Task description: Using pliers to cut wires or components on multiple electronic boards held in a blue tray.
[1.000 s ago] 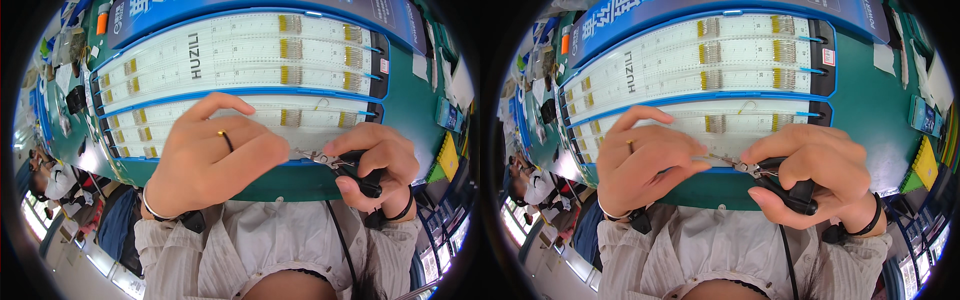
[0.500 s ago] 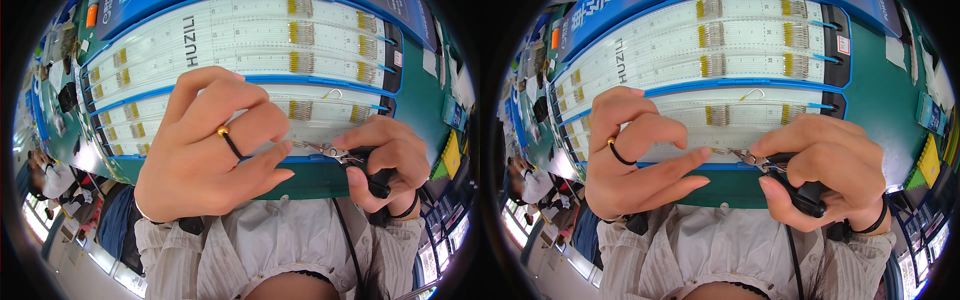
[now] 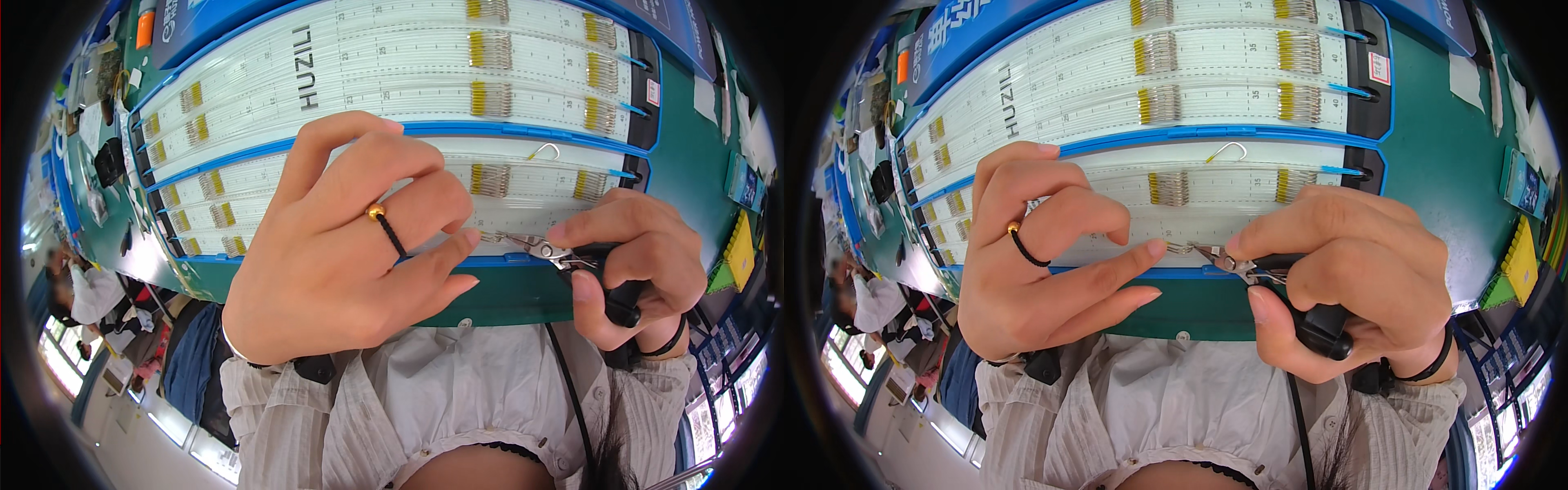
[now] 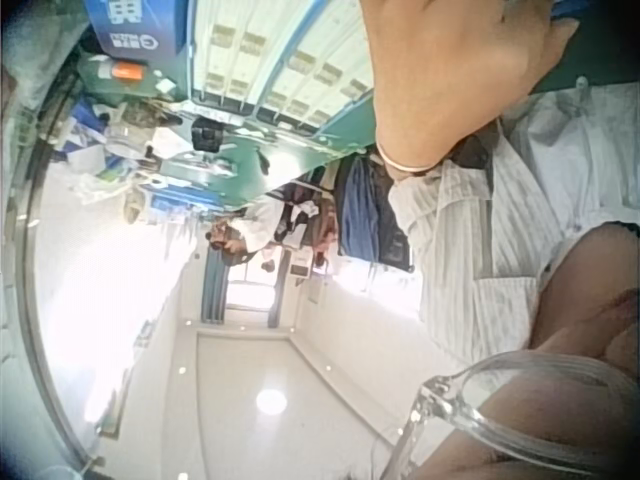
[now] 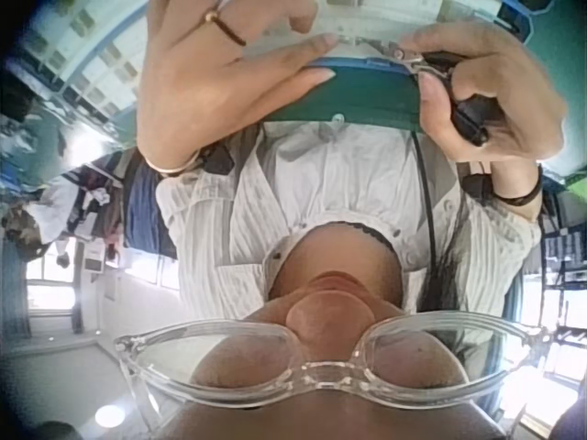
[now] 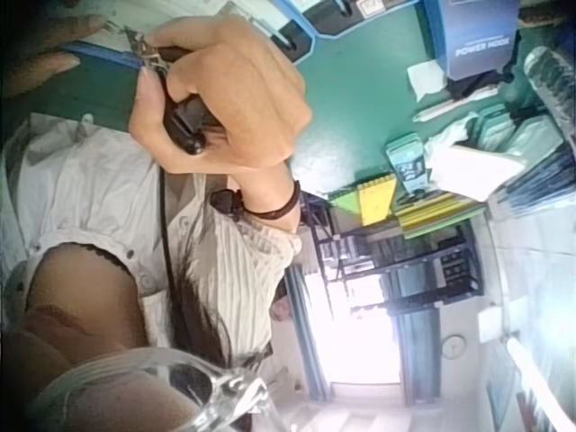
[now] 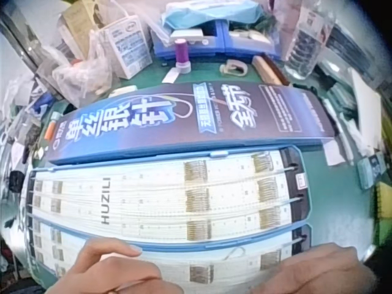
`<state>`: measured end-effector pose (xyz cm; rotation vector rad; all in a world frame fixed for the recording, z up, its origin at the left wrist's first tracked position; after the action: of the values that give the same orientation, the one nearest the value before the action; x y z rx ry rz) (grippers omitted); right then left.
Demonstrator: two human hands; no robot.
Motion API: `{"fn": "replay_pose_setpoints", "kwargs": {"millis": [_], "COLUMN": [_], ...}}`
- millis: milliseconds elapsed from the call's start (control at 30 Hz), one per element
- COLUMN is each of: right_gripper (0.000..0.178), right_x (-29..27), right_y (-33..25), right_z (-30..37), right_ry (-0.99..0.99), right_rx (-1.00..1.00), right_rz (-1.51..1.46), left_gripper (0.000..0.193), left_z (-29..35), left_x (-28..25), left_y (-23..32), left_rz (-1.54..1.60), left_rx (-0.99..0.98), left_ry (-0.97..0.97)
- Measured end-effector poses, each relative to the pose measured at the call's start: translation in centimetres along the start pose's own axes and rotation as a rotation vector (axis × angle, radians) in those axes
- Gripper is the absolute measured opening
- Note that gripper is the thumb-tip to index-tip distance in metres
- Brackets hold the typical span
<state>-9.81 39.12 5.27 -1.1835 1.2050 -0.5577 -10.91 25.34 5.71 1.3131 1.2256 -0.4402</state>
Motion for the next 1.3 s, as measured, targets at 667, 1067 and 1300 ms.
{"fn": "replay_pose_setpoints", "kwargs": {"millis": [667, 1067, 1300], "right_gripper": [0.026, 0.024, 0.024], "right_x": [0.5, 0.5, 0.3], "right_y": [-0.1, -0.5, -0.5], "right_z": [0.0, -0.1, 0.0], "right_ry": [-0.034, -0.036, -0.016], "right_rx": [-0.038, -0.051, -0.035], "right_rz": [-0.031, 0.017, 0.001], "left_gripper": [0.033, 0.037, 0.038], "left_z": [0.4, 0.4, 0.4], "left_x": [-0.9, -0.2, -0.2], "left_y": [-0.2, -0.1, 0.0], "left_rz": [-0.008, -0.027, -0.028], "left_rx": [-0.006, -0.032, -0.025], "left_ry": [0.091, 0.067, 0.076]}}
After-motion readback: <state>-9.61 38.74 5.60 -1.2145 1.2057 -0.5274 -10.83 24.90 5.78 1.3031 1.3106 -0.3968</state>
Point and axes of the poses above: each hand's wrist, its own z-axis away from the middle knuckle, its own x-axis out of the palm, y = z × x, the point moved 10 cm from there along -z, towards the middle knuckle, and after that the axes turned 8 degrees about x, right-handed, at the moved point
